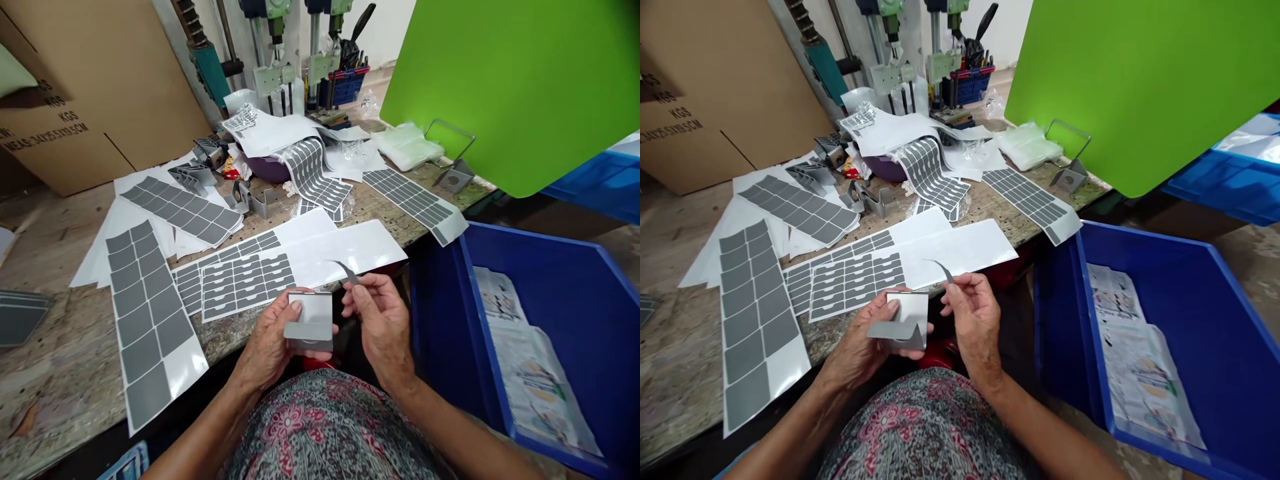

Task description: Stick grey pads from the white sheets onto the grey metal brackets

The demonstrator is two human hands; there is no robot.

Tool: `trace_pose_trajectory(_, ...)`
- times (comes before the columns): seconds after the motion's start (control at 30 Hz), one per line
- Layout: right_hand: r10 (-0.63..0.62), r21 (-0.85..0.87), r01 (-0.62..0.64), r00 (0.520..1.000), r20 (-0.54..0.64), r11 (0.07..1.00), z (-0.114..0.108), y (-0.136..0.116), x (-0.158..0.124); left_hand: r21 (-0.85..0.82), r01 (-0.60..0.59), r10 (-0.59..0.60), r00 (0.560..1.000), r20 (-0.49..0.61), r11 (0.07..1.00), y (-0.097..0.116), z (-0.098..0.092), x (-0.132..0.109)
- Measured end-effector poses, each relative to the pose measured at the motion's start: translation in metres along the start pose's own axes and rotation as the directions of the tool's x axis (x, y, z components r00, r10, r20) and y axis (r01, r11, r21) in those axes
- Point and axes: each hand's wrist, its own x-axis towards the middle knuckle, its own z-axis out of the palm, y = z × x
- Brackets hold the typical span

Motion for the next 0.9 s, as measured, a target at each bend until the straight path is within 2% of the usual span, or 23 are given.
trace_pose_trajectory(0.07, 0.034, 0.045, -0.036, 0.999, 0.042, 0.998, -0.007, -0.012, 0.0, 0.083, 0.0, -0.003, 0.999, 0.042, 0.997, 0.001, -0.002, -0.003)
trace_pose_trajectory(0.13, 0.105, 0.075, -0.117, 0.984, 0.146, 0.99, -0.011, -0.022, -0.001, 0.149, -0.002, -0.006, 0.999, 0.054, 0.989, 0.001, -0.004, -0.005)
trace_pose_trajectory(0.2, 0.178, 0.045, -0.195, 0.951, 0.251, 0.98, -0.012, -0.028, -0.004, 0.187, 0.006, -0.016, 0.999, 0.051, 0.982, 0.001, -0.005, -0.005)
trace_pose_trajectory(0.27, 0.218, -0.032, -0.219, 0.929, 0.298, 0.975, -0.011, -0.029, -0.006, 0.21, 0.023, -0.036, 0.998, 0.056, 0.977, 0.002, -0.004, -0.005)
trace_pose_trajectory(0.4, 0.214, -0.155, -0.175, 0.934, 0.287, 0.972, -0.009, -0.023, -0.008, 0.264, 0.041, -0.069, 0.993, 0.097, 0.964, 0.005, -0.002, -0.006)
trace_pose_trajectory(0.5, 0.172, -0.198, -0.121, 0.949, 0.265, 0.973, -0.009, -0.02, -0.01, 0.301, 0.021, -0.052, 0.994, 0.095, 0.954, 0.006, 0.0, -0.007)
trace_pose_trajectory(0.67, 0.133, -0.198, -0.087, 0.963, 0.234, 0.976, -0.008, -0.017, -0.015, 0.337, -0.025, 0.0, 0.997, 0.074, 0.941, 0.004, 0.003, -0.009)
trace_pose_trajectory(0.9, 0.132, -0.195, -0.086, 0.963, 0.236, 0.977, -0.006, -0.018, -0.017, 0.483, -0.075, 0.075, 0.997, 0.018, 0.873, 0.007, 0.007, -0.012)
